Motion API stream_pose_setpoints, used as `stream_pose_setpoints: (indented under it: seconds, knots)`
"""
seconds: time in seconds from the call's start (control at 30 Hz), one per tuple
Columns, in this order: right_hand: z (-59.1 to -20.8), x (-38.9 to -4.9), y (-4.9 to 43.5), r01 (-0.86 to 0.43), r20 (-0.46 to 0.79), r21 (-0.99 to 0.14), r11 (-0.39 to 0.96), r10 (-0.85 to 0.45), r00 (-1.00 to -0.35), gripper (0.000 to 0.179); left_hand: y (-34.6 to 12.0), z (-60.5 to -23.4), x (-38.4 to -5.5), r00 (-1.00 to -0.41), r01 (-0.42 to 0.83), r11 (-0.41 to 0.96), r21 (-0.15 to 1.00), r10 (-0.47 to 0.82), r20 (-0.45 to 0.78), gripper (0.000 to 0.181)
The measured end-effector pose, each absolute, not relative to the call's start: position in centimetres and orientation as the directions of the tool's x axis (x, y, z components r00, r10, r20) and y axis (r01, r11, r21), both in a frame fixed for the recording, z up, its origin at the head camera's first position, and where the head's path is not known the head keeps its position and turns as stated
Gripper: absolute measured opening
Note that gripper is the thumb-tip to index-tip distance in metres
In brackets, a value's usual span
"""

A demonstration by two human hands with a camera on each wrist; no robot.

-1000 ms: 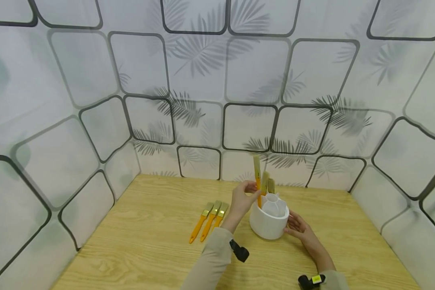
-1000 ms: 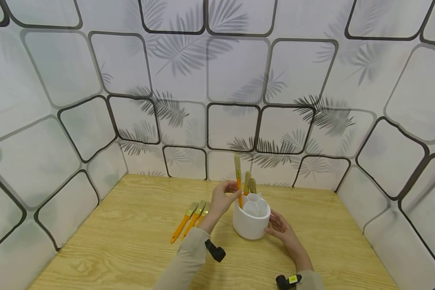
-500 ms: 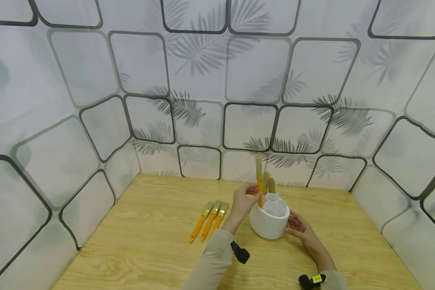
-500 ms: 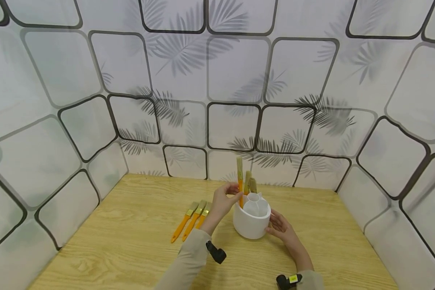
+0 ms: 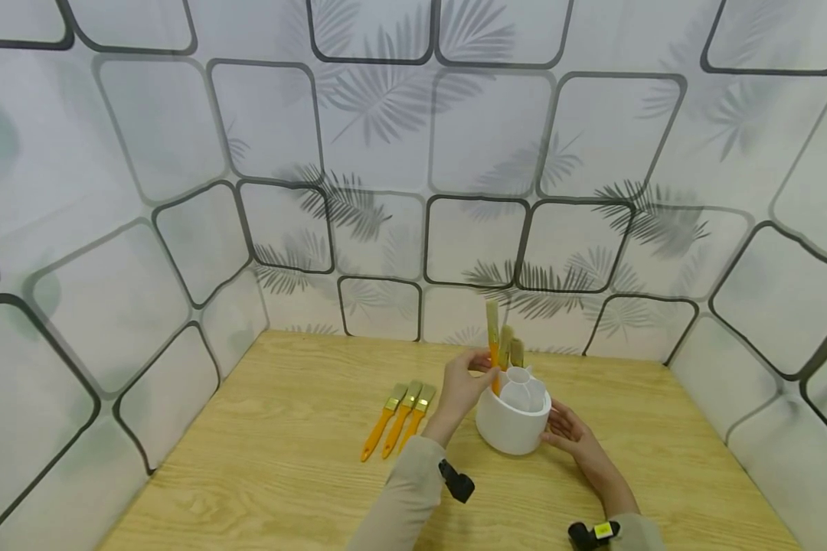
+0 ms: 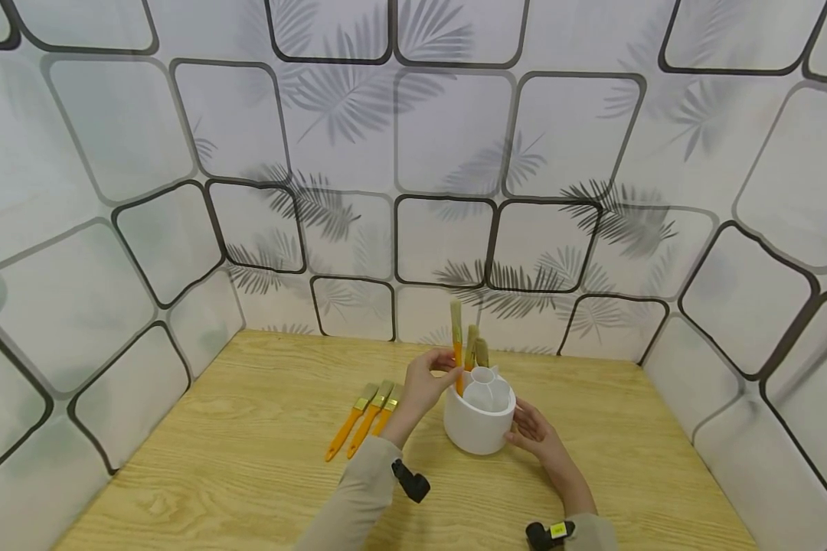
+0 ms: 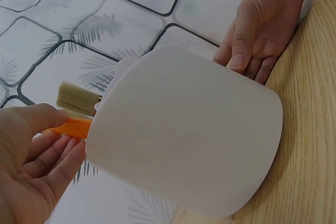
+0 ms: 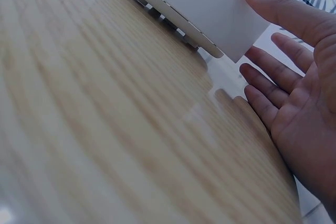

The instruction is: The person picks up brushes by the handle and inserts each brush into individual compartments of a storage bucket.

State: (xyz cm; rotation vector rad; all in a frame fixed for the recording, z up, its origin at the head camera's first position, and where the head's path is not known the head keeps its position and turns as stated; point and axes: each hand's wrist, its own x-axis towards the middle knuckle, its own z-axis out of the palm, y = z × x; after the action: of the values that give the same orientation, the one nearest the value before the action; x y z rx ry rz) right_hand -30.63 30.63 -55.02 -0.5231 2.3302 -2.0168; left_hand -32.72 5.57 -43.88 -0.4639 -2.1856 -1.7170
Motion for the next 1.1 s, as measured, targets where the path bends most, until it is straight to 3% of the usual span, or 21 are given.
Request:
stream_pose_setpoints:
  seconds: [0.43,1.1]
  knots:
    - [-55.1,-30.8,30.7,-0.237,0.203,-0.965,0.109,-0.258,-0.945,0.067,4.9,-44.0,-32.7,-0.867,0.489,0.222,0.844,0.020,0.497,0.019]
    - [-55.1,-30.8,30.7,-0.235,0.195,-0.965,0.118,-0.276,-0.941,0.067,4.3,-44.7,-32.8,-0.883,0.459,0.244,0.854,0.021,0.468,0.017]
